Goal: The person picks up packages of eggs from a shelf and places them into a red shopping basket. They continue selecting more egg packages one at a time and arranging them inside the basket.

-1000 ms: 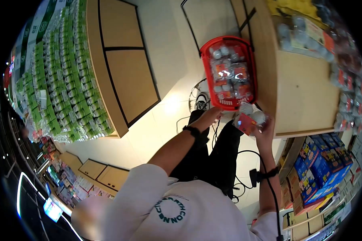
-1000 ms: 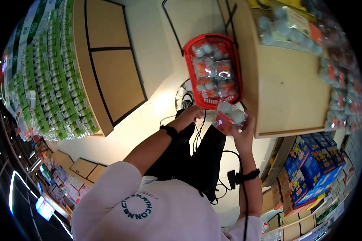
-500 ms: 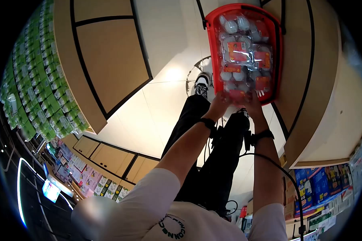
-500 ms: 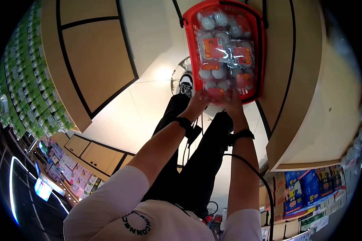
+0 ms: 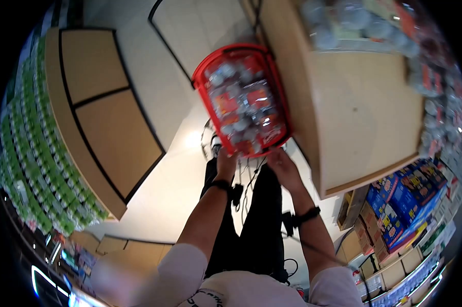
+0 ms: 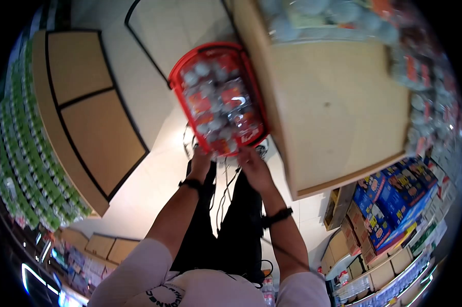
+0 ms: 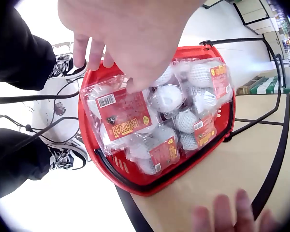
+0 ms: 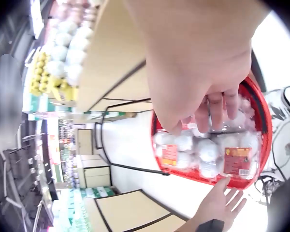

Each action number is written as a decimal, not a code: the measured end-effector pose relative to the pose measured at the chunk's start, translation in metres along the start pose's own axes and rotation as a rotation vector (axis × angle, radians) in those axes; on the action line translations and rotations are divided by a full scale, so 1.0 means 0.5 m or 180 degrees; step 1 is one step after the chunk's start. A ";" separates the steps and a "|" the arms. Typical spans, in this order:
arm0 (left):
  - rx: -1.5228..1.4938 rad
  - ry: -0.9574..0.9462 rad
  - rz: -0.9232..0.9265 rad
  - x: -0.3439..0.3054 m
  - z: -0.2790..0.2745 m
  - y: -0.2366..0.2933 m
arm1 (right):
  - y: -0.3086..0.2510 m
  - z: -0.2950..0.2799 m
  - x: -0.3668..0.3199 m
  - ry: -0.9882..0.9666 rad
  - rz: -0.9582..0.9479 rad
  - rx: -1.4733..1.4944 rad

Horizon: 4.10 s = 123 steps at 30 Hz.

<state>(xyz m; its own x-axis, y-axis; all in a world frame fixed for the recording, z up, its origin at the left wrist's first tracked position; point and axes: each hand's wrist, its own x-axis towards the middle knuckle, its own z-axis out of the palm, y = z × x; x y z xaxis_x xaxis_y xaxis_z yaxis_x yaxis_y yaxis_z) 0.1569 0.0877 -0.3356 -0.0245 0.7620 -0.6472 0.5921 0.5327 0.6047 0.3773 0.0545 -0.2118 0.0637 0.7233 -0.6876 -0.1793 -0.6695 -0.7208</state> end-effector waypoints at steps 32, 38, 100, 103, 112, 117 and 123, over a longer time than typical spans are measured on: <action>0.0562 -0.0049 -0.0082 -0.190 -0.035 0.126 | -0.479 -0.853 0.177 0.1116 -0.0225 0.2418; 0.0380 0.0021 -0.0027 -0.185 -0.047 0.102 | -0.461 -0.806 0.090 0.1745 -0.0957 0.2521; 0.0382 -0.1382 -0.0144 -0.035 -0.036 0.171 | -0.104 -0.275 -0.334 0.0167 0.0738 0.0613; 0.0793 -0.1333 0.0061 -0.046 -0.040 0.183 | -0.226 -0.376 -0.375 0.0790 -0.0001 0.0164; 0.0588 -0.1156 -0.0125 -0.091 -0.015 0.181 | -0.262 -0.903 -0.249 0.3842 0.0041 0.0617; 0.1159 -0.0862 0.0439 -0.122 -0.011 0.128 | -0.264 -0.943 -0.228 0.3068 0.0037 0.1450; 0.1080 -0.0613 0.0052 -0.181 -0.020 0.238 | -0.223 -1.050 -0.215 0.2480 0.0018 0.2043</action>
<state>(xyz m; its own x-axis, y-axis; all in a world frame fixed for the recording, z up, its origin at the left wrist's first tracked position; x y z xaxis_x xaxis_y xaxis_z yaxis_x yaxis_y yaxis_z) 0.2213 0.0859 -0.2006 0.1195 0.6690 -0.7336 0.8248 0.3445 0.4485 0.9057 -0.0373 -0.1033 0.6438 0.2546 -0.7216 -0.6615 -0.2890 -0.6921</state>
